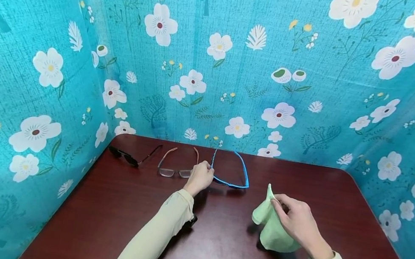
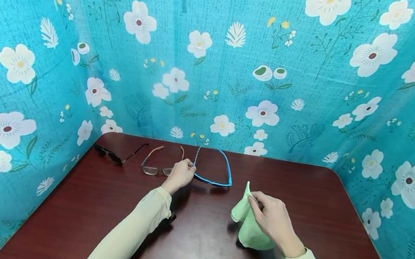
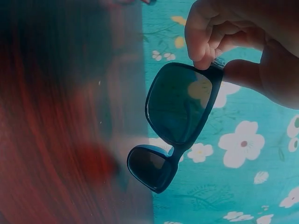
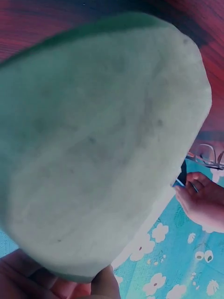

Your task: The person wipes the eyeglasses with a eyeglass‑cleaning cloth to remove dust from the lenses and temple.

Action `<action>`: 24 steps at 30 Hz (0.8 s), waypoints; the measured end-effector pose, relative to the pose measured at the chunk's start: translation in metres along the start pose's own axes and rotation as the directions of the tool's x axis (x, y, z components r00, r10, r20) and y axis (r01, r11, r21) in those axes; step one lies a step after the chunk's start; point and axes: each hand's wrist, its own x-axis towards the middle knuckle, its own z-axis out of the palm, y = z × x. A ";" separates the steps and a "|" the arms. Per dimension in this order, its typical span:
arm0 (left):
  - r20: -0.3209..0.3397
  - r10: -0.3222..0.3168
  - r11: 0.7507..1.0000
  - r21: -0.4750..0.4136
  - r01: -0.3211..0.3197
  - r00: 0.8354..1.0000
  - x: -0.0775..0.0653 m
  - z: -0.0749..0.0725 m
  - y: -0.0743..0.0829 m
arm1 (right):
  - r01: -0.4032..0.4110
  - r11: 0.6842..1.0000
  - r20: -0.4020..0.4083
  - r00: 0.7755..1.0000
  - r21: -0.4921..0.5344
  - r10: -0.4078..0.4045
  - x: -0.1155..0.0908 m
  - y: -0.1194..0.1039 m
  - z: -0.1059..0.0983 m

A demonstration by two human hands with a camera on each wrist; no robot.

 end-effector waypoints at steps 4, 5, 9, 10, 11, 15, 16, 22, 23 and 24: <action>0.032 -0.044 0.999 -0.015 0.045 0.998 0.006 0.005 0.001 | -0.038 0.999 0.064 0.997 0.004 0.038 0.001 -0.003 0.001; 0.036 -0.050 0.999 -0.015 0.050 0.998 0.008 0.006 0.001 | -0.046 0.999 0.077 0.996 0.007 0.046 0.001 -0.004 0.002; 0.036 -0.064 0.998 -0.010 0.064 0.997 0.013 0.012 0.002 | -0.070 0.997 0.104 0.992 0.041 0.066 0.000 -0.004 0.003; 0.031 -0.066 0.998 -0.005 0.066 0.997 0.014 0.014 0.002 | -0.079 0.995 0.112 0.991 0.055 0.072 0.000 -0.004 0.003; 0.026 -0.071 0.997 -0.002 0.071 0.997 0.014 0.015 0.002 | -0.087 0.994 0.122 0.989 0.070 0.078 -0.001 -0.004 0.004; -0.009 -0.088 0.996 -0.004 0.088 0.996 0.016 0.018 0.001 | -0.113 0.986 0.158 0.983 0.126 0.092 -0.002 -0.004 0.006; -0.020 -0.091 0.996 -0.002 0.091 0.996 0.017 0.019 0.001 | -0.117 0.984 0.167 0.981 0.136 0.094 -0.003 -0.003 0.006; -0.038 -0.115 0.993 -0.008 0.115 0.993 0.020 0.023 -0.002 | -0.147 0.973 0.238 0.966 0.178 0.102 -0.007 -0.003 0.004; -0.031 -0.122 0.992 -0.016 0.121 0.992 0.021 0.024 -0.003 | -0.157 0.969 0.259 0.960 0.191 0.104 -0.008 -0.003 0.004; -0.024 -0.128 0.992 -0.025 0.127 0.991 0.022 0.024 -0.004 | -0.168 0.964 0.281 0.954 0.204 0.107 -0.008 -0.004 0.003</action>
